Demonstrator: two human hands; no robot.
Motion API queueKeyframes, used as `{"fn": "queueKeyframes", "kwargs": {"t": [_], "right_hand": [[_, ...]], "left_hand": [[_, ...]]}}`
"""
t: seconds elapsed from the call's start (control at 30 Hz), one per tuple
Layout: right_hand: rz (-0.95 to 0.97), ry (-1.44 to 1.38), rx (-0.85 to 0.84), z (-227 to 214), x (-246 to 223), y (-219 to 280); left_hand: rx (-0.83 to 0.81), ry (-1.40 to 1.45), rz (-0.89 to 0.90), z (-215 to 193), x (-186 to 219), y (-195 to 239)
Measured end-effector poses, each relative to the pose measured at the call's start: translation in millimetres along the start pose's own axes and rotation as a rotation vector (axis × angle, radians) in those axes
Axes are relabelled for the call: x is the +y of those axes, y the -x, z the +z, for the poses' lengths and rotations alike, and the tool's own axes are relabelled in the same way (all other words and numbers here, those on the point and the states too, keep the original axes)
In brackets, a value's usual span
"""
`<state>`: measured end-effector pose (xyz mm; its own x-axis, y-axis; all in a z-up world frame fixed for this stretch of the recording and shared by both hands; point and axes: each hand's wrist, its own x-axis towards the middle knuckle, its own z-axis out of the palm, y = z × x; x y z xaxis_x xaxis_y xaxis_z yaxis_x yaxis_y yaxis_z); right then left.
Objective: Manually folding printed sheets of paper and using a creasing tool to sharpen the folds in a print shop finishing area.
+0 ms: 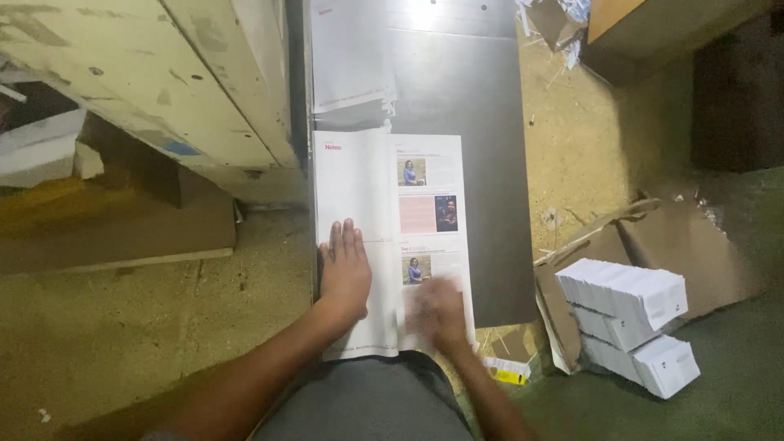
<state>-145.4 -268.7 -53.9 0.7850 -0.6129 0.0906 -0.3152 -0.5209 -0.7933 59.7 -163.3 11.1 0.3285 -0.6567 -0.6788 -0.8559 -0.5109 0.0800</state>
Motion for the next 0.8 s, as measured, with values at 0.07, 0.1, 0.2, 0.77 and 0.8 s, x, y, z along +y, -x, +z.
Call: {"fn": "queueKeyframes", "kwargs": {"t": [0.07, 0.1, 0.2, 0.77, 0.8], "right_hand": [[-0.191, 0.075, -0.184, 16.5, -55.9, 14.4], [-0.267, 0.104, -0.162, 24.3, -55.5, 24.2], [-0.305, 0.186, -0.154, 35.7, -23.6, 61.4], [0.017, -0.219, 0.116, 48.1, -67.3, -223.1], [0.161, -0.258, 0.119, 52.3, -59.9, -242.5]], "left_hand": [[-0.050, -0.107, -0.016, 1.2, 0.4, -7.9], [-0.039, -0.139, -0.018, 3.9, 0.6, -8.5], [0.080, -0.144, -0.038, 36.4, 3.4, -27.7], [0.145, 0.091, -0.014, 43.5, 0.3, -33.9], [0.162, 0.091, -0.025, 47.8, 1.3, -37.5]]}}
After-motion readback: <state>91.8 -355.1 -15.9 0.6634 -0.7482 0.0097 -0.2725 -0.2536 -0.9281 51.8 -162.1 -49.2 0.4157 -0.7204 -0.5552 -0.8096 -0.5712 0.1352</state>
